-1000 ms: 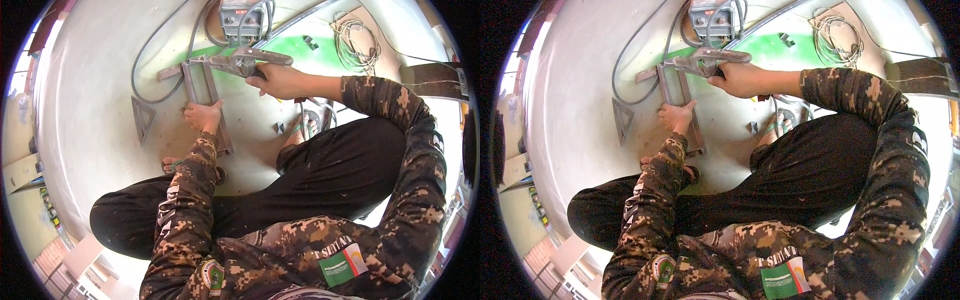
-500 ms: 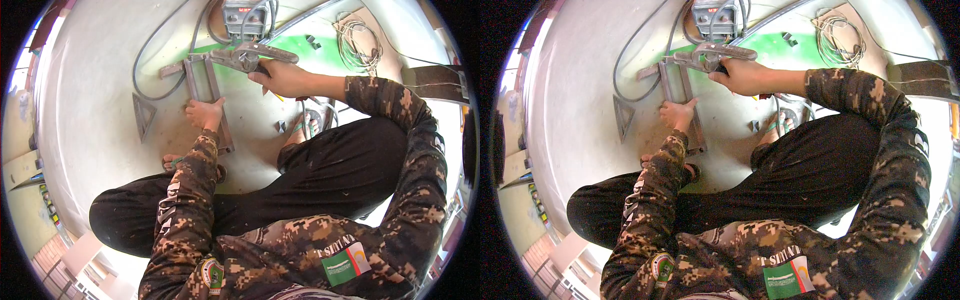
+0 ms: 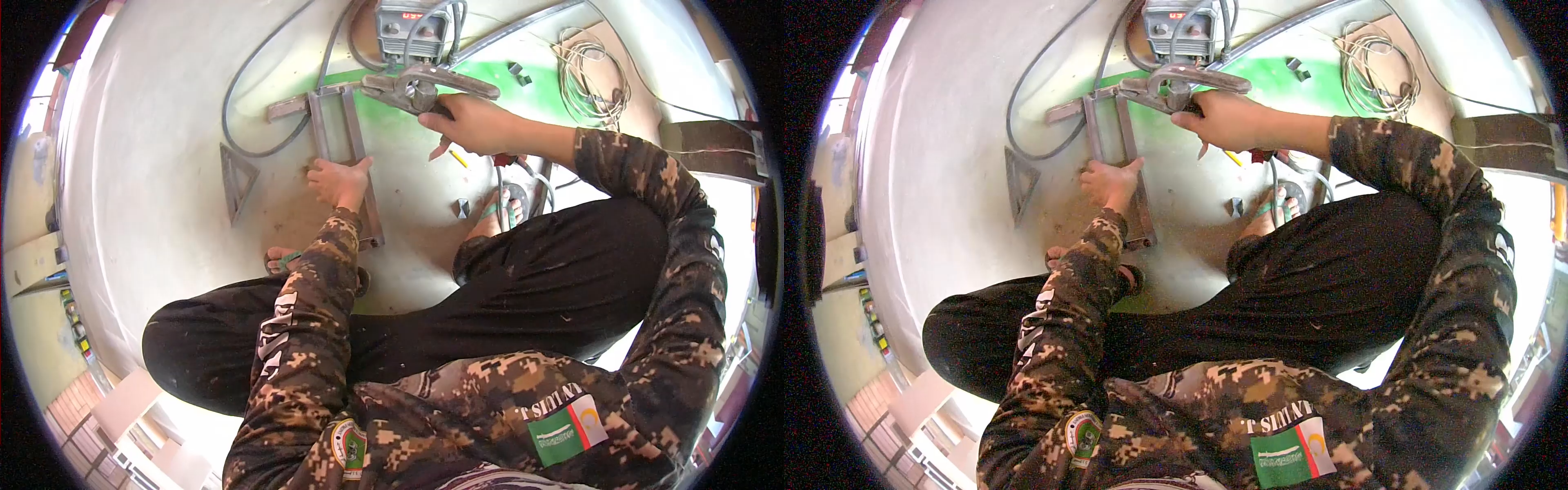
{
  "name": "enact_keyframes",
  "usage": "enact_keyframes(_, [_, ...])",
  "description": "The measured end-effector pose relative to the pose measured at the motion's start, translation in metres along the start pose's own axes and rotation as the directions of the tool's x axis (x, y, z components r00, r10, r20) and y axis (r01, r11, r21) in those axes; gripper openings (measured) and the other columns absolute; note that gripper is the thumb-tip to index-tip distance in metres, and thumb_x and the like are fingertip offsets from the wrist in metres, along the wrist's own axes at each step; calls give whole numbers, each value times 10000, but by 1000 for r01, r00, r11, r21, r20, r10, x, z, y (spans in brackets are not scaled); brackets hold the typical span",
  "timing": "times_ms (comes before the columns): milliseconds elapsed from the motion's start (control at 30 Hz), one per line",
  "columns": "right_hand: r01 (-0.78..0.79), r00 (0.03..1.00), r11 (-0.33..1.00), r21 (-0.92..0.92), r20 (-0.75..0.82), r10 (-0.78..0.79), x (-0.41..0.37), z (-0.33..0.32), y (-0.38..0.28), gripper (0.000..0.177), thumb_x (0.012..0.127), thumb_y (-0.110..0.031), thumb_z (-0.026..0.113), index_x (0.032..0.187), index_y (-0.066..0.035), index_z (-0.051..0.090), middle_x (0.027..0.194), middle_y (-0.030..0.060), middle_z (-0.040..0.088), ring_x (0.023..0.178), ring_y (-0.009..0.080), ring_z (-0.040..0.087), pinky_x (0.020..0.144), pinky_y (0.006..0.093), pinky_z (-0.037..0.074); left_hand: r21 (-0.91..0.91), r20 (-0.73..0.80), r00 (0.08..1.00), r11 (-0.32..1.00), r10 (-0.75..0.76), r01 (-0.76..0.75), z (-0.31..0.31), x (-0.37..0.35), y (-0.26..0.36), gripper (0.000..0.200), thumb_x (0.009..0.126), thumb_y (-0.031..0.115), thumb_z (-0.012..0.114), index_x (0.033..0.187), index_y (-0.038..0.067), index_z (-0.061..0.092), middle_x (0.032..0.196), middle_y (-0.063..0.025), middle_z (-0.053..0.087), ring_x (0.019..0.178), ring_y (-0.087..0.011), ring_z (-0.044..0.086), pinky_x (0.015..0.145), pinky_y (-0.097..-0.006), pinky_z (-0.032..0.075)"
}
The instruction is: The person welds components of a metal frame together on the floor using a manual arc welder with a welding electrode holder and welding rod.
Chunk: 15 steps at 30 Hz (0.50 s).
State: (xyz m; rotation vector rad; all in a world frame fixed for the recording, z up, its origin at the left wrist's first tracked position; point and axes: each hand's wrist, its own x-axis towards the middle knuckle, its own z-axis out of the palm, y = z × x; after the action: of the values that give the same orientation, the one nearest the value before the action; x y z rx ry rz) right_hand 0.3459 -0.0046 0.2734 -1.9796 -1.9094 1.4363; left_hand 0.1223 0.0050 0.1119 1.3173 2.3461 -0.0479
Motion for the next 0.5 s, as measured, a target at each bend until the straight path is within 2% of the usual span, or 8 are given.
enact_keyframes(67, [18,1000,999,44,-17,-18,-2,0,3,486,1008,-448,477,1166,8,531,755,89,686,529,97,568,440,253,422,14,12,1000,1000,13,-13,0,-2,-1,1029,617,558,845,1352,2,388,1308,-211,422,1238,-372,428,951,-561,427])
enact_keyframes(133, [35,996,983,183,-84,-19,-7,-4,5,549,989,-507,464,1094,25,549,756,87,683,600,164,623,514,308,499,-23,-27,999,999,26,-27,6,0,-6,1034,612,554,848,1352,-3,389,1302,-218,422,1229,-380,432,943,-566,430])
enact_keyframes(167, [38,997,970,242,-81,-19,-12,-10,5,561,994,-485,486,1193,39,525,818,73,671,679,123,665,489,255,468,-57,-67,997,997,45,-49,11,2,-9,1039,607,550,850,1352,-8,390,1295,-225,423,1219,-389,436,935,-571,433])
enact_keyframes(200, [39,997,971,235,-74,-22,-13,-10,12,561,994,-485,486,1193,39,525,818,73,671,679,123,665,489,255,468,-63,-66,997,997,37,-41,13,3,-11,1039,607,550,850,1352,-8,390,1295,-225,423,1219,-389,436,935,-571,433])
enact_keyframes(267, [247,960,886,393,-222,-169,-13,-7,25,551,1011,-434,490,1258,59,485,899,78,647,804,138,710,474,246,451,-147,-120,990,985,70,-87,18,6,-14,1030,605,534,851,1346,-20,398,1286,-239,423,1211,-411,435,912,-587,435])
enact_keyframes(300, [103,986,919,380,-163,-43,-31,-16,9,551,1023,-404,485,1289,78,461,931,91,617,909,159,718,464,228,433,-152,-123,990,985,63,-81,22,10,-17,1030,605,534,851,1346,-20,398,1286,-239,423,1211,-411,435,912,-587,435])
enact_keyframes(333, [25,988,956,293,-155,21,-45,-24,-4,561,1023,-407,488,1285,88,460,922,104,621,909,161,718,480,213,428,-197,-159,983,973,92,-123,25,16,-18,1025,604,522,851,1342,-29,401,1279,-244,425,1207,-417,434,901,-596,434])
enact_keyframes(500, [156,970,897,413,-237,-59,-59,-27,21,523,1016,-435,491,1176,63,502,922,103,609,881,177,725,476,222,438,-286,-187,979,948,86,-138,19,35,-10,1005,602,492,848,1321,-59,414,1253,-261,432,1191,-426,439,892,-592,441])
